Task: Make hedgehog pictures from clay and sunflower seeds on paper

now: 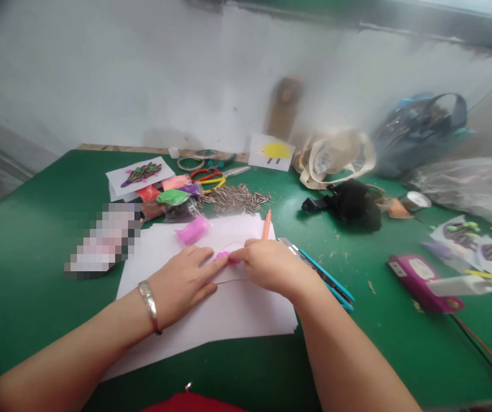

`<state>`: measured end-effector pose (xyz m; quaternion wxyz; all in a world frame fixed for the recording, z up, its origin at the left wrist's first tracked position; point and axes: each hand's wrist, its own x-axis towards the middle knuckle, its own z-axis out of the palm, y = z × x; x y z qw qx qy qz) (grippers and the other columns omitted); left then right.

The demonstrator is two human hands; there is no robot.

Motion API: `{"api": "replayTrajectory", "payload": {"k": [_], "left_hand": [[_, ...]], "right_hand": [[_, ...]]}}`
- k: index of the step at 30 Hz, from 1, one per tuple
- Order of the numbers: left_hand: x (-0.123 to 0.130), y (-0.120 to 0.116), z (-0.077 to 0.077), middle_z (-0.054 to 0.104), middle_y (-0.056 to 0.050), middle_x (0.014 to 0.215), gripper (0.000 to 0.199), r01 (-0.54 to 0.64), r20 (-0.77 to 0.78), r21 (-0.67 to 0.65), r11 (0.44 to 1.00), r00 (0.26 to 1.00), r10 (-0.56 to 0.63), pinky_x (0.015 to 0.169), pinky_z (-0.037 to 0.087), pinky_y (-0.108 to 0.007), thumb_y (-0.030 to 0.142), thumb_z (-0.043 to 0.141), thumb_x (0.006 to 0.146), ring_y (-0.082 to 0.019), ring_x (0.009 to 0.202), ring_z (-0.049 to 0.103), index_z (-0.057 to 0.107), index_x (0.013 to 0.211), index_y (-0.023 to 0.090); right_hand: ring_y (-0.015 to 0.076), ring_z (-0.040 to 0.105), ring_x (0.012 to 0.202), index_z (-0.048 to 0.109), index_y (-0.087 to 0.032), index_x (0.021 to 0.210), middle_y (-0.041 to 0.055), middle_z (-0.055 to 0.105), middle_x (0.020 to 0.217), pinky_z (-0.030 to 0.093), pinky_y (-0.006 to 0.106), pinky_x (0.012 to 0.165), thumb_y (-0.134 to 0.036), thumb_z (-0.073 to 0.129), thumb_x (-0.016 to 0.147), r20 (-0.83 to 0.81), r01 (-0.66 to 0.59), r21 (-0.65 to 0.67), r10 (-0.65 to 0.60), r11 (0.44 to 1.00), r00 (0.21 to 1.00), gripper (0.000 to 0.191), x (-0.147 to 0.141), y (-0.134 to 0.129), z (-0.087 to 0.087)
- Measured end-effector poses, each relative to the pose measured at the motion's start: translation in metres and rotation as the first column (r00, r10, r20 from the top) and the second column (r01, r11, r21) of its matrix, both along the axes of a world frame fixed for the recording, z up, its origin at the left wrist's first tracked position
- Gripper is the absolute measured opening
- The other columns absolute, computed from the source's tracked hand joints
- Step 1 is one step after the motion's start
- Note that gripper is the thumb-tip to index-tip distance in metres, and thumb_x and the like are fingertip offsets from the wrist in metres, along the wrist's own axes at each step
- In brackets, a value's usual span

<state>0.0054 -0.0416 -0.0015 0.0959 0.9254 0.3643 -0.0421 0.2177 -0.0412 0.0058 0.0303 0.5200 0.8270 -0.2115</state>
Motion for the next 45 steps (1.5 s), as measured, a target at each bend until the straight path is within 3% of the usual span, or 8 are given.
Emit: {"api": "replayTrajectory", "payload": {"k": [3,8,15,23,28,34,39,45], "left_hand": [[0.001,-0.001,0.0,0.055,-0.011,0.109,0.04,-0.013,-0.02,-0.005,1.0,1.0,0.013,0.084,0.045,-0.042,0.029,0.056,0.087,-0.026,0.097,0.048,0.051,0.126,0.02],[0.003,-0.002,0.001,0.055,-0.012,0.109,0.039,-0.016,-0.039,-0.014,1.0,0.999,0.015,0.085,0.045,-0.043,0.029,0.056,0.087,-0.027,0.097,0.047,0.052,0.124,0.019],[0.003,-0.003,0.002,0.053,-0.012,0.112,0.041,-0.031,-0.042,-0.032,0.999,0.999,0.03,0.086,0.045,-0.044,0.03,0.055,0.088,-0.028,0.101,0.047,0.051,0.127,0.019],[0.003,-0.003,0.001,0.054,-0.012,0.112,0.043,-0.041,-0.03,-0.032,0.999,0.999,0.04,0.086,0.045,-0.044,0.029,0.057,0.087,-0.028,0.1,0.047,0.049,0.128,0.019],[0.003,-0.003,0.001,0.053,-0.012,0.113,0.041,-0.038,-0.032,-0.026,0.999,0.999,0.037,0.086,0.045,-0.044,0.029,0.056,0.087,-0.028,0.1,0.047,0.051,0.127,0.019],[0.003,-0.001,0.001,0.054,-0.012,0.11,0.039,-0.028,-0.009,-0.037,0.999,1.0,0.027,0.087,0.044,-0.043,0.029,0.055,0.087,-0.027,0.099,0.047,0.052,0.124,0.018],[-0.001,-0.001,0.001,0.055,-0.01,0.107,0.041,0.0,0.018,-0.028,1.0,1.0,0.0,0.087,0.044,-0.041,0.028,0.053,0.089,-0.025,0.094,0.049,0.048,0.128,0.019],[0.0,-0.002,0.001,0.054,-0.012,0.11,0.039,0.0,-0.022,-0.005,1.0,1.0,0.0,0.085,0.044,-0.042,0.03,0.055,0.088,-0.027,0.097,0.047,0.051,0.125,0.02]], "right_hand": [[0.0163,0.056,0.08,0.061,-0.041,0.118,0.0001,0.065,0.095,0.034,0.025,0.064,-0.017,0.039,0.085,0.016,0.009,0.003,-0.009,1.0,1.0,0.046,0.0,0.002,-0.002],[0.0167,0.058,0.091,0.06,-0.039,0.121,0.0005,0.065,0.104,0.038,0.026,0.074,-0.015,0.039,0.084,-0.108,0.007,-0.025,-0.01,1.0,0.994,0.049,0.003,0.005,-0.001],[0.0174,0.058,0.082,0.058,-0.04,0.123,0.0022,0.065,0.096,0.036,0.026,0.067,-0.016,0.041,0.084,0.04,0.009,0.017,-0.009,1.0,0.999,0.049,0.001,0.005,-0.007],[0.0165,0.059,0.086,0.062,-0.034,0.12,0.0029,0.067,0.1,0.039,0.025,0.073,-0.013,0.04,0.084,-0.081,0.022,-0.005,-0.022,1.0,0.996,0.048,0.006,0.004,0.002],[0.0178,0.06,0.086,0.066,-0.033,0.114,0.0024,0.069,0.097,0.039,0.026,0.07,-0.012,0.041,0.081,-0.002,0.012,-0.036,-0.012,0.999,1.0,0.046,0.006,0.004,0.006],[0.0158,0.058,0.076,0.07,-0.025,0.101,0.0042,0.069,0.088,0.036,0.024,0.063,-0.019,0.044,0.085,-0.084,0.085,-0.001,-0.084,0.996,0.993,0.031,0.0,0.002,0.008],[0.0122,0.051,0.06,0.063,-0.022,0.079,0.0007,0.065,0.071,0.026,0.024,0.053,-0.034,0.048,0.086,-0.053,0.182,-0.011,-0.183,0.983,0.982,0.021,-0.009,0.006,-0.003],[0.013,0.051,0.063,0.058,-0.021,0.075,0.0009,0.064,0.071,0.023,0.025,0.052,-0.04,0.052,0.085,0.029,0.203,0.042,-0.204,0.978,0.979,0.023,-0.016,0.011,-0.017]]}}
